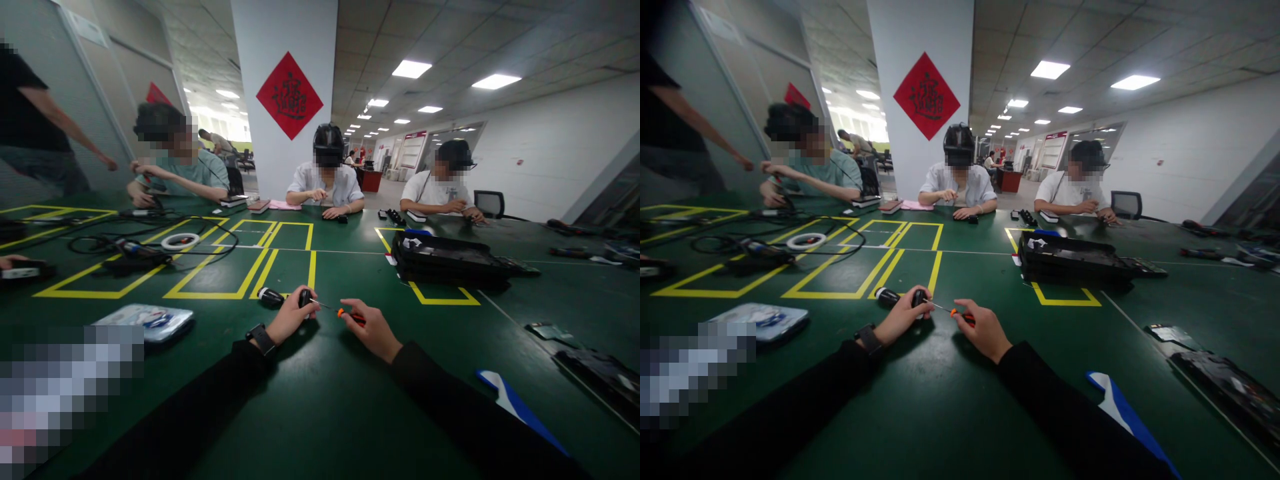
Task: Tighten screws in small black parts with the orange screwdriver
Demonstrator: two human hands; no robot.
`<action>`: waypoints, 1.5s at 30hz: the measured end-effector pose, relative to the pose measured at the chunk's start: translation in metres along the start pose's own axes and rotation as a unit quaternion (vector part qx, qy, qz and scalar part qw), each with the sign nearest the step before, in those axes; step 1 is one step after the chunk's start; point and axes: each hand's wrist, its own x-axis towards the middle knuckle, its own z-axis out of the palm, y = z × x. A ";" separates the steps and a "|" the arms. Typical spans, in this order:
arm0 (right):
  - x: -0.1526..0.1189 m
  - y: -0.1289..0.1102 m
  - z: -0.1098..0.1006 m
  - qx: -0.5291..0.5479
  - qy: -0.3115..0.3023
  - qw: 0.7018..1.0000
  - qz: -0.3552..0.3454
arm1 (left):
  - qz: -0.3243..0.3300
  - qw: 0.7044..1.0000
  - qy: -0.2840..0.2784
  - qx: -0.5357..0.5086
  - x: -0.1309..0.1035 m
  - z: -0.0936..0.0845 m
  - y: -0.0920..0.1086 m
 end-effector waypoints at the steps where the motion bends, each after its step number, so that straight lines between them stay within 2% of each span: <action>1: 0.001 0.000 0.000 -0.018 -0.017 1.000 0.004 | 0.000 1.000 0.000 0.006 0.000 0.000 0.000; 4: 0.002 0.001 0.000 -0.048 -0.043 0.998 0.004 | 0.005 1.000 0.000 0.019 0.000 0.000 -0.002; 10: 0.003 0.001 -0.001 -0.046 -0.034 0.998 -0.015 | 0.028 1.000 0.011 0.009 0.002 0.001 -0.005; 19: 0.004 0.009 0.006 -0.039 -0.050 0.998 0.021 | 0.032 0.999 0.000 0.041 0.001 0.001 -0.002; 34: 0.007 0.008 0.002 -0.008 -0.020 1.000 0.017 | 0.024 0.999 -0.007 0.039 0.001 0.001 -0.002; 38: 0.005 0.007 0.002 -0.019 0.003 1.000 0.017 | 0.025 0.999 -0.003 0.044 0.001 0.001 -0.001; 45: 0.003 0.000 -0.001 -0.050 0.002 0.999 0.001 | 0.023 0.998 0.001 0.053 0.001 0.000 0.001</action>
